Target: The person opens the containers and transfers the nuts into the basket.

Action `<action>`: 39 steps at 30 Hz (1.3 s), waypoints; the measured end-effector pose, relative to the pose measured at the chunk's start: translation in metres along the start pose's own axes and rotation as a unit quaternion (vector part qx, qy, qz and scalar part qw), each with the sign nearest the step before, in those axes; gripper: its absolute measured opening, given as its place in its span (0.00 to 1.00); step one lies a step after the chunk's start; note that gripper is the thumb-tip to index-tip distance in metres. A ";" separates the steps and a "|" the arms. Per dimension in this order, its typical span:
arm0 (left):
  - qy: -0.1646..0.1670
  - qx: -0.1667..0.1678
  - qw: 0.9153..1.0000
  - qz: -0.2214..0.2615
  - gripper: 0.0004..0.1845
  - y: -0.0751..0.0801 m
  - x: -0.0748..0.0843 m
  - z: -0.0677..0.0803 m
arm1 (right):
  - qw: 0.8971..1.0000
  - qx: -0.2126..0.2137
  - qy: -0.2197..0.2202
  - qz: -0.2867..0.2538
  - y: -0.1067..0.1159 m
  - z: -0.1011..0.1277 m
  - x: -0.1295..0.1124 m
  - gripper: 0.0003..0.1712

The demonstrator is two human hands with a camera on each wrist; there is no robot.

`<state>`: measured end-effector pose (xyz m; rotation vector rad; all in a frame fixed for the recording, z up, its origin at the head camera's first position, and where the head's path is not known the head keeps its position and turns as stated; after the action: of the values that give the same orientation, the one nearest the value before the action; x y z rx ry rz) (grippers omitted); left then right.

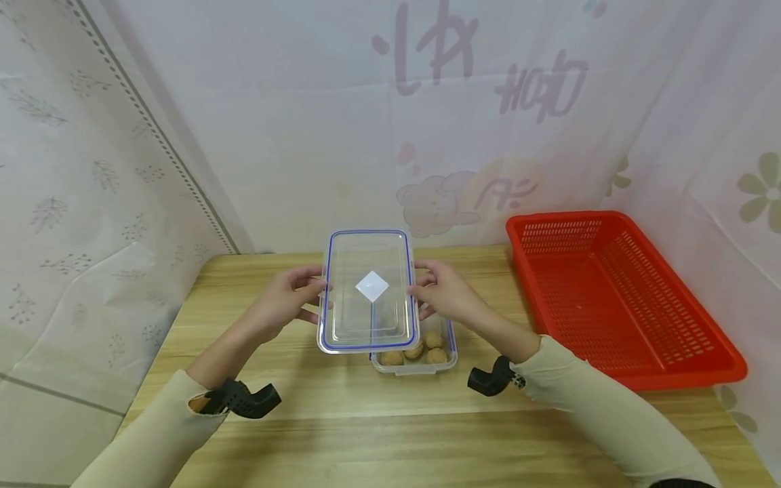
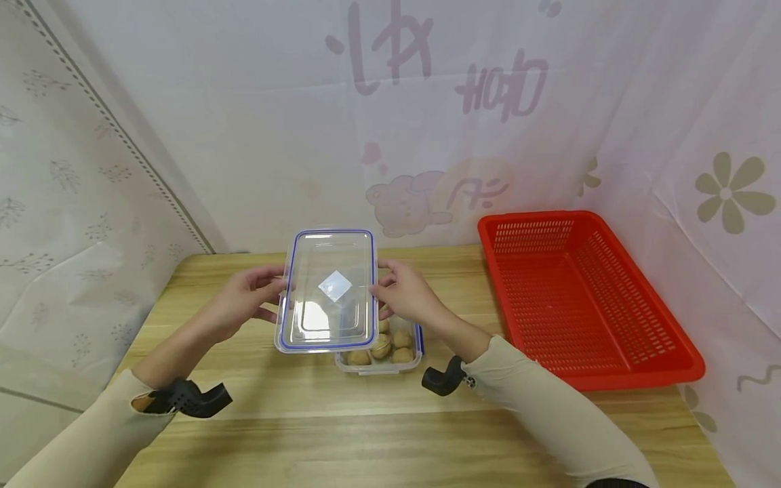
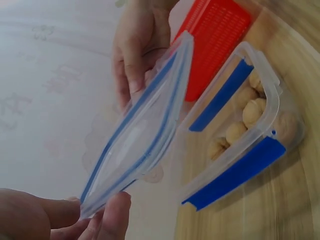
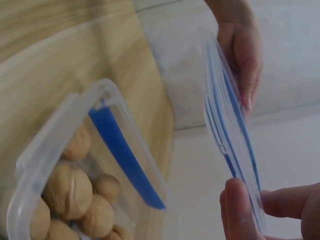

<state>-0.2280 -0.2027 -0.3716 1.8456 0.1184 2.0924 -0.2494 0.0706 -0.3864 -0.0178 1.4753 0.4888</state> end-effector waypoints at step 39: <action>0.096 -0.051 0.990 -0.089 0.28 0.106 -0.082 0.015 | 0.994 -0.023 -0.084 0.059 -0.141 -0.048 0.000 0.38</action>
<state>-0.2272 -0.3298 -0.4170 1.5141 0.2100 2.1055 -0.2488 -0.0714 -0.4313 0.0740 1.3051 0.6062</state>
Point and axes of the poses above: each hand's wrist, its own z-axis away from the middle knuckle, its own y-axis out of the back of the hand, x = y × z, the point moved 4 cm from there along -z, towards the middle knuckle, and after that the axes turned 6 degrees about x, right-handed, at the moved point
